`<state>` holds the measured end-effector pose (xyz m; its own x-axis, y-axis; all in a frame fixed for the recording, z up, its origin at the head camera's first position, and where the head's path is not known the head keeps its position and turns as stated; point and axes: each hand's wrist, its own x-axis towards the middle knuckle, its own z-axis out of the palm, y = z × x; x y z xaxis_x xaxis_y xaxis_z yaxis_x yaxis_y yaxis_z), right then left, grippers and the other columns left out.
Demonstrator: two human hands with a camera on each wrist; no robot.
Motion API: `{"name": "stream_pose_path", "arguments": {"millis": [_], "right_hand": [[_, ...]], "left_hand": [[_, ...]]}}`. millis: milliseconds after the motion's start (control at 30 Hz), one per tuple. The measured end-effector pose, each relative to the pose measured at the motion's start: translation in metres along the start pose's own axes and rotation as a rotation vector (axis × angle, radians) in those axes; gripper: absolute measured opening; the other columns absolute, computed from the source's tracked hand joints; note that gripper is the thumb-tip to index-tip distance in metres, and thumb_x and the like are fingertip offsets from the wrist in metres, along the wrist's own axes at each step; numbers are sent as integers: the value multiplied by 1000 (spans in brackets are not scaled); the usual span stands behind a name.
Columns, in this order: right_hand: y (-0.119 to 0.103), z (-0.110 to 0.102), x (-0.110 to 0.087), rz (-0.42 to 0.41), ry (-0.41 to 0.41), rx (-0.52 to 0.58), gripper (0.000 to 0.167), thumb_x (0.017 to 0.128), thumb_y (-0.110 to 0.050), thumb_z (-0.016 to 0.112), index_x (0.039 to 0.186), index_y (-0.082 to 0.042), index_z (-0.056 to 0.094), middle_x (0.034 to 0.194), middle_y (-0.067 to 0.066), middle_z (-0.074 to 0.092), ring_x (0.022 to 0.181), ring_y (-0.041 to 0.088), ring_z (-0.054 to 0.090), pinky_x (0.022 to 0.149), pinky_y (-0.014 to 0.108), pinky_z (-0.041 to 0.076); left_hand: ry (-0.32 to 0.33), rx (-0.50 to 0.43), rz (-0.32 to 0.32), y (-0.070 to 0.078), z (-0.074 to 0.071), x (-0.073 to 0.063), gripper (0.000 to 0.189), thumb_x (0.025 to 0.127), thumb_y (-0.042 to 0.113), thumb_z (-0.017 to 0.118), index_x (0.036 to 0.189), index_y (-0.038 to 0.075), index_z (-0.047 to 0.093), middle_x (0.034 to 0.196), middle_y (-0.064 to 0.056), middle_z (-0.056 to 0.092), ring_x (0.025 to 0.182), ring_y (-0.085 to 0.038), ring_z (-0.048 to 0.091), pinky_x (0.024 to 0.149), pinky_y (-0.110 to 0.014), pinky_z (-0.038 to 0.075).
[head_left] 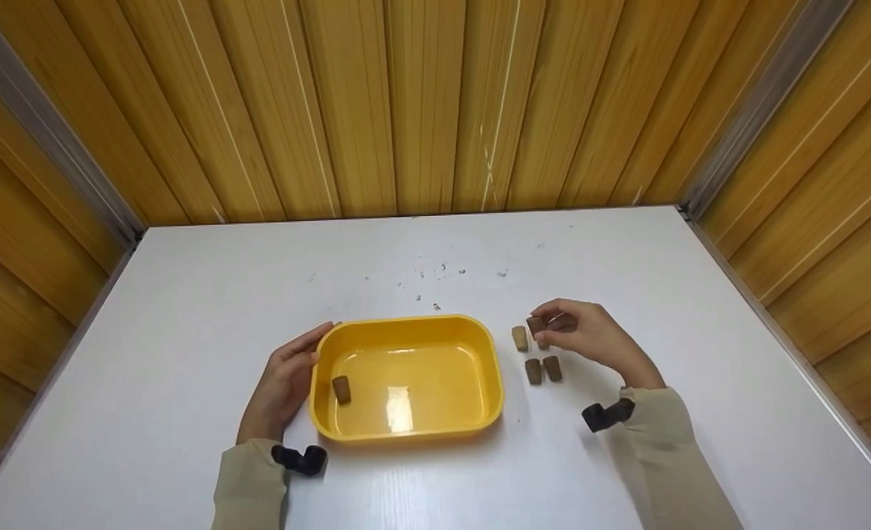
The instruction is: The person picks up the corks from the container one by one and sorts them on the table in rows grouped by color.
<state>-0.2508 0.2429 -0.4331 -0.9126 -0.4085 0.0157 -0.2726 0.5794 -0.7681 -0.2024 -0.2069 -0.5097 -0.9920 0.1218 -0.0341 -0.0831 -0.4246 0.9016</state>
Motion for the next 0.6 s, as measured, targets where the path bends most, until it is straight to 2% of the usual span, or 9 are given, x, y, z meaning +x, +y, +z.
{"name": "stream_pose_path", "arguments": {"millis": [367,600], "right_hand": [[23,-13,-15,85,-5,-30,35,86,-25,71,116,-8,65,115,11,67,101,25,66,82,23,54],[36,-15,-23,121,-11,-20,41,85,-31,71,118,-8,66,117,10,67,103,23,63,86,21,50]], "left_hand": [[8,-12,6,-1,0,0,47,90,-7,44,137,-6,47,131,-5,62,127,-17,54,105,-26,44],[9,31,14,-1,-2,1,49,88,-6,46,137,-5,48,131,-2,62,126,-16,55,104,-27,46]]}}
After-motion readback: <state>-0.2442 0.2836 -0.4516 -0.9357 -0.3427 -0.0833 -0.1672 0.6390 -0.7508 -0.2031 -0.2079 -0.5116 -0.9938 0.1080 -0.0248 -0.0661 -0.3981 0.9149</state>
